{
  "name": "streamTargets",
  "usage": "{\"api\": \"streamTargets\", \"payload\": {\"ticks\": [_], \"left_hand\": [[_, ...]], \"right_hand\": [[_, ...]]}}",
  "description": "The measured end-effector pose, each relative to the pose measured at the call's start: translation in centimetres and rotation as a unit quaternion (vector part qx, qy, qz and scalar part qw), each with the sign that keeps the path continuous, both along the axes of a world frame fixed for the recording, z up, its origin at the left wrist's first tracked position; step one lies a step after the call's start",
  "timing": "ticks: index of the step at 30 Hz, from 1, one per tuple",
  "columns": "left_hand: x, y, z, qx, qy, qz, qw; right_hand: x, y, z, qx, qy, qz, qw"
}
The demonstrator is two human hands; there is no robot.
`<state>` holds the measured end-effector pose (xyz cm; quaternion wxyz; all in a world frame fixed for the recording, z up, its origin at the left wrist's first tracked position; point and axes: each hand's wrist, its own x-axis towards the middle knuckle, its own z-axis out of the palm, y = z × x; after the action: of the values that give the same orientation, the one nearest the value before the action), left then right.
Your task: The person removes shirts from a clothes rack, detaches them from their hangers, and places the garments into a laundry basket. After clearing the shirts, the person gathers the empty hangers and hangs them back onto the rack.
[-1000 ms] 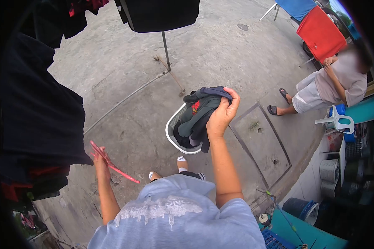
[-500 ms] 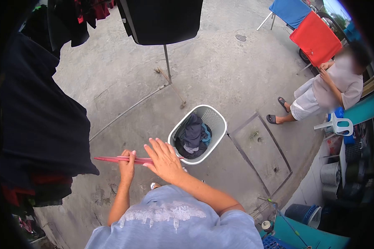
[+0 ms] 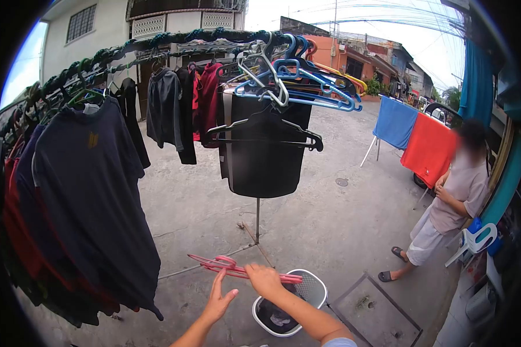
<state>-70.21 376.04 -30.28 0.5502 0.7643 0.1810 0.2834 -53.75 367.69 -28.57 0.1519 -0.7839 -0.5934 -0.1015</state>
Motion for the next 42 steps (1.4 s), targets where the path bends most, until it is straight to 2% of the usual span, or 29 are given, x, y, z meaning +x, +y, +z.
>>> {"api": "streamTargets", "payload": {"ticks": [2,5,8,11,14,18,20,22,24,25,28,30,31,33,35,37,40,42], "left_hand": [[-1.7,0.3,1.4,0.055,-0.009,-0.004,0.998],[-4.7,1.6,-1.2,-0.165,-0.003,-0.044,0.985],[-8.3,2.2,-2.8,-0.246,0.0,0.042,0.968],[-12.4,2.9,-4.6,-0.275,0.026,0.097,0.956],[-15.7,3.1,-7.7,-0.278,0.031,0.126,0.952],[-16.9,2.6,-8.9,-0.277,0.029,0.162,0.947],[-16.4,1.7,-8.5,-0.281,0.015,0.17,0.945],[-15.8,0.6,-8.5,-0.287,0.0,0.174,0.942],[-14.9,-0.6,-8.4,-0.284,0.001,0.176,0.943],[-14.4,-1.0,-8.2,-0.282,0.0,0.178,0.943],[-13.4,-2.0,-7.0,-0.249,-0.001,0.139,0.958],[-13.1,-2.6,-5.3,-0.256,0.011,0.138,0.957],[-13.1,-2.8,-4.4,-0.259,0.02,0.136,0.956],[-13.2,-3.3,-3.0,-0.208,0.032,0.157,0.965],[-13.8,-3.9,-2.1,-0.167,0.037,0.181,0.968],[-14.4,-4.6,-1.6,-0.136,0.03,0.211,0.967],[-16.4,-5.6,-2.0,-0.155,0.114,0.263,0.945],[-17.6,-6.3,-1.9,-0.15,0.129,0.277,0.94]], "right_hand": [[2.3,0.8,6.1,0.02,0.011,-0.048,0.999],[6.6,1.5,13.8,0.1,0.007,-0.063,0.993],[8.3,0.5,22.8,0.088,0.091,-0.155,0.98],[14.6,0.1,25.0,0.152,0.209,-0.146,0.955],[19.0,0.9,26.0,0.196,0.293,-0.067,0.933],[18.0,0.4,29.9,0.077,0.31,-0.089,0.943],[16.6,-0.4,31.7,-0.02,0.301,-0.095,0.949],[15.2,-0.3,32.0,-0.07,0.271,-0.022,0.96],[13.7,0.2,32.5,-0.115,0.194,0.021,0.974],[12.9,0.7,32.9,-0.105,0.181,0.063,0.976],[10.0,2.8,36.8,0.0,0.118,0.071,0.99],[10.1,5.2,40.0,0.081,0.023,0.046,0.995],[10.2,6.6,41.7,0.102,-0.032,-0.002,0.994],[11.1,9.5,44.5,0.149,-0.089,-0.054,0.983],[10.1,11.3,46.8,0.127,-0.111,-0.148,0.975],[10.8,13.9,48.0,0.138,-0.128,-0.182,0.965],[9.8,15.9,48.4,0.141,-0.123,-0.235,0.954],[9.5,16.8,48.3,0.131,-0.122,-0.244,0.953]]}}
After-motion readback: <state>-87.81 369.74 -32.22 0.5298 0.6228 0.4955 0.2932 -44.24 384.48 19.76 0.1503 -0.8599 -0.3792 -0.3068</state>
